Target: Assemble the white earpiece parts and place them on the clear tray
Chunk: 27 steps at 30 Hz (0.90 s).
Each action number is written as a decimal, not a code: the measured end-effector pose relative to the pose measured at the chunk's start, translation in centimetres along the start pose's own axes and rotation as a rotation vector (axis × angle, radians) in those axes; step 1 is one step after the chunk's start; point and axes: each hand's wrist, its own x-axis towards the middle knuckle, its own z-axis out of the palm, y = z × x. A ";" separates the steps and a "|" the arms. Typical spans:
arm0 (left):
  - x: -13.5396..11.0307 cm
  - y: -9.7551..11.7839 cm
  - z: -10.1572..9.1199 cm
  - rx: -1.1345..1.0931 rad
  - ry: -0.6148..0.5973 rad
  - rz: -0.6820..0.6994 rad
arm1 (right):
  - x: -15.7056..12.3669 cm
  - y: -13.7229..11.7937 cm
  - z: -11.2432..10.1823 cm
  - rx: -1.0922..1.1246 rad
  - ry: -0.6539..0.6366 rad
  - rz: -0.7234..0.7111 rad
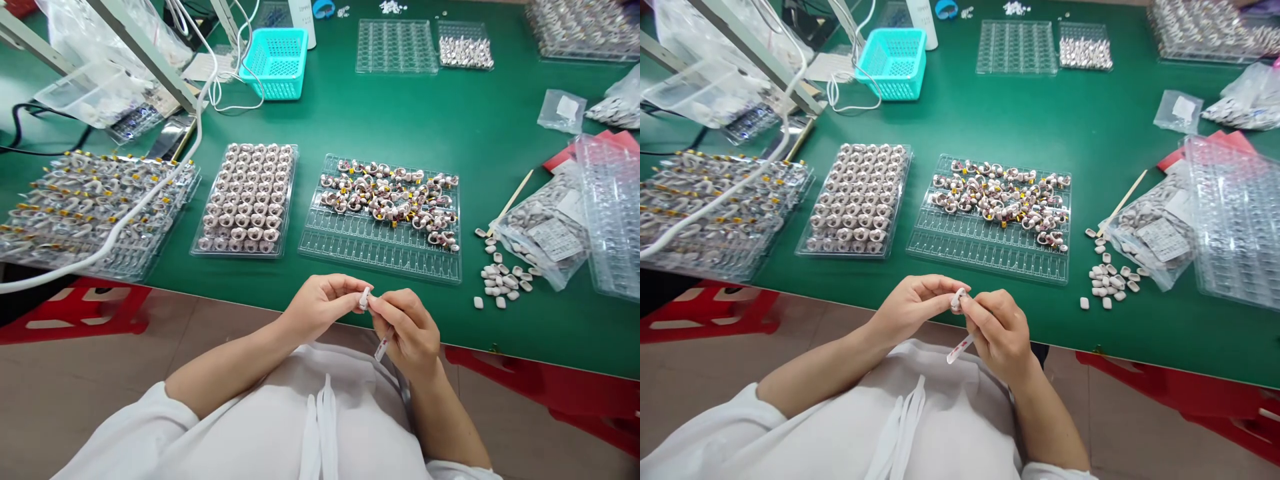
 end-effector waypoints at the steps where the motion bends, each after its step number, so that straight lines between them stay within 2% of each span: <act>1: 0.0 0.0 -0.1 0.004 -0.005 -0.005 | 0.1 0.1 -0.2 -0.004 -0.021 -0.003; 9: 0.1 -0.4 -0.3 -0.024 -0.012 -0.066 | 1.3 0.8 -1.8 0.000 -0.255 -0.038; 12: 0.1 -0.3 -0.1 -0.046 -0.009 -0.052 | 1.0 0.2 -1.9 0.167 -0.198 0.087; 15: 0.0 -0.1 -0.1 -0.037 0.028 -0.027 | 0.5 -0.4 -2.0 0.325 -0.020 0.318; 18: -0.1 -0.1 -0.1 -0.027 0.057 -0.005 | 0.0 -0.6 -2.3 0.326 0.098 0.417; 21: -0.2 -0.1 -0.3 -0.016 0.059 0.041 | -0.4 0.0 -2.8 0.191 0.104 0.425; 24: -0.2 -0.2 -0.4 0.006 0.039 0.087 | -0.8 0.6 -3.4 0.071 0.043 0.437; 27: -0.1 -0.5 -0.5 0.057 0.041 0.160 | -1.0 0.4 -3.8 0.092 0.002 0.477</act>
